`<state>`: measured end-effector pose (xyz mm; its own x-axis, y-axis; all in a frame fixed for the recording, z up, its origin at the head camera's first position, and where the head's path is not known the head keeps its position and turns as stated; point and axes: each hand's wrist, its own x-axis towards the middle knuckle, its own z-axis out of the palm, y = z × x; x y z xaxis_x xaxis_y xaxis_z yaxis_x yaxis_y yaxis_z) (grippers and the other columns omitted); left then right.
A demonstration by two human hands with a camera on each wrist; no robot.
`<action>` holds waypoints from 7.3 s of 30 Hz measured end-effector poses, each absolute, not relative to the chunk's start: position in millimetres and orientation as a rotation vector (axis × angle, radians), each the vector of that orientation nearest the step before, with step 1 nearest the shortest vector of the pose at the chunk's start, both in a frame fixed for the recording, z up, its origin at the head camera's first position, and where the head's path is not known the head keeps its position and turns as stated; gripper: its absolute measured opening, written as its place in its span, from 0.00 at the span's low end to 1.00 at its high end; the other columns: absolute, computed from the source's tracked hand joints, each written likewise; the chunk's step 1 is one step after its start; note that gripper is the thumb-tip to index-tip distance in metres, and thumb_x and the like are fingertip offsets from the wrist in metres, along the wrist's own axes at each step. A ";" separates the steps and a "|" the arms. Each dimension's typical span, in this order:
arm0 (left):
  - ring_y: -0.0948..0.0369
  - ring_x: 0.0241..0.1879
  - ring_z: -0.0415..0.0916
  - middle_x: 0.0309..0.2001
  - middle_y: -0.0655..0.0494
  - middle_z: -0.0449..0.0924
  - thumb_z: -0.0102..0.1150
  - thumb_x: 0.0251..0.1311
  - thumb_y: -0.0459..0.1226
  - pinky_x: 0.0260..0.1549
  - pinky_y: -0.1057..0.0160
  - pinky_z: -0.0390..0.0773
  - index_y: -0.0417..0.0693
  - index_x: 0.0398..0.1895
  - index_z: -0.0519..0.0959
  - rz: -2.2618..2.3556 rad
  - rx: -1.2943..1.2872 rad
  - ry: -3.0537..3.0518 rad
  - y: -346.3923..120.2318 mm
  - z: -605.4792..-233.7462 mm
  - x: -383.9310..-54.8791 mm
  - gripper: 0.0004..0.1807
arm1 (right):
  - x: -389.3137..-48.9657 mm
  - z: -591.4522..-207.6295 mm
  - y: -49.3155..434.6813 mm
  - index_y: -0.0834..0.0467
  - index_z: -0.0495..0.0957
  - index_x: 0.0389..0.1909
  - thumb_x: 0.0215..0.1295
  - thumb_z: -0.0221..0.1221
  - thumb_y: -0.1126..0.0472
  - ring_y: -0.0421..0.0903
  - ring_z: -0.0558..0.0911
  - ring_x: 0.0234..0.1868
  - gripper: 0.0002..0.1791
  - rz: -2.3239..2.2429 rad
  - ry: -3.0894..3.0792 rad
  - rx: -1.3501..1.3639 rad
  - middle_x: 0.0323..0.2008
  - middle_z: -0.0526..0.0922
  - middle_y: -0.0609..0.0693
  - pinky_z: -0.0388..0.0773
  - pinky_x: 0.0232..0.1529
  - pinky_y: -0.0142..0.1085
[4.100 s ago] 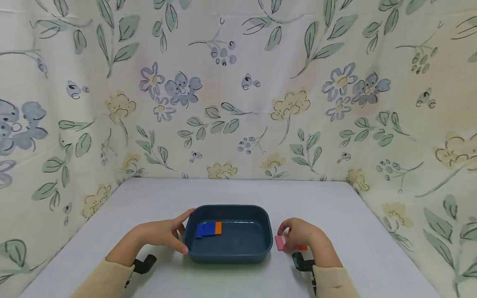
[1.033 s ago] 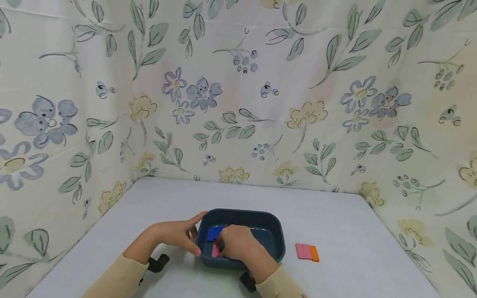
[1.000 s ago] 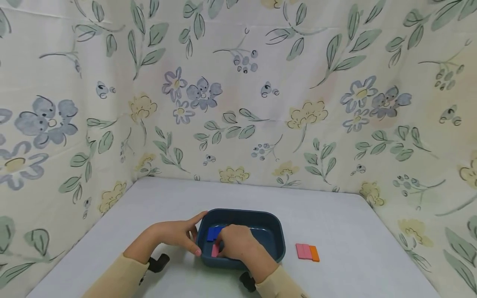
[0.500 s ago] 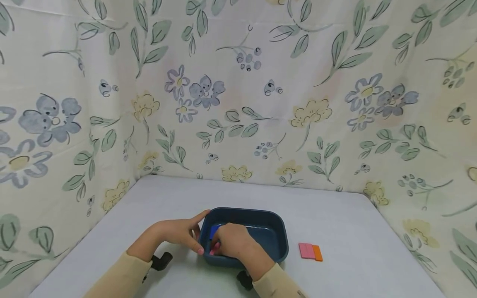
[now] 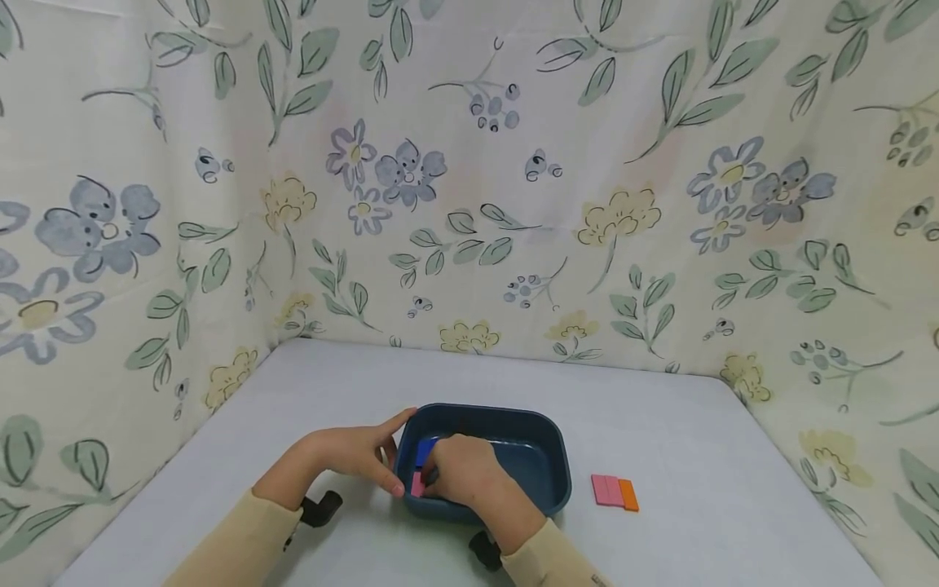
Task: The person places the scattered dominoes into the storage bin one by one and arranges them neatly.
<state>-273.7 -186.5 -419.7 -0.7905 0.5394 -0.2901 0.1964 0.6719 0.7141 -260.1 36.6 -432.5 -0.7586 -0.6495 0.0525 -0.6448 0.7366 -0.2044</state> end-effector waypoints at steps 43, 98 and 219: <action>0.55 0.39 0.73 0.41 0.51 0.75 0.80 0.47 0.49 0.40 0.52 0.70 0.59 0.82 0.37 0.961 0.533 2.399 -180.4 -424.0 -274.6 0.69 | -258.6 -415.0 169.9 0.51 0.85 0.53 0.66 0.67 0.50 0.37 0.70 0.23 0.17 -1.100 2.624 -0.901 0.23 0.73 0.41 0.69 0.26 0.32; 0.54 0.41 0.72 0.42 0.52 0.75 0.80 0.47 0.50 0.42 0.50 0.70 0.62 0.82 0.37 0.942 0.485 2.410 -181.7 -421.1 -274.1 0.68 | -277.2 -435.9 270.0 0.56 0.77 0.40 0.48 0.74 0.65 0.50 0.73 0.32 0.19 -0.830 2.639 -0.053 0.31 0.74 0.54 0.67 0.31 0.45; 0.56 0.42 0.74 0.45 0.53 0.74 0.80 0.47 0.46 0.46 0.49 0.71 0.55 0.82 0.39 0.966 0.562 2.417 -179.0 -420.4 -272.5 0.68 | -251.5 -432.4 216.0 0.48 0.81 0.50 0.68 0.65 0.59 0.37 0.70 0.23 0.11 -1.145 2.960 -0.895 0.31 0.71 0.43 0.70 0.22 0.32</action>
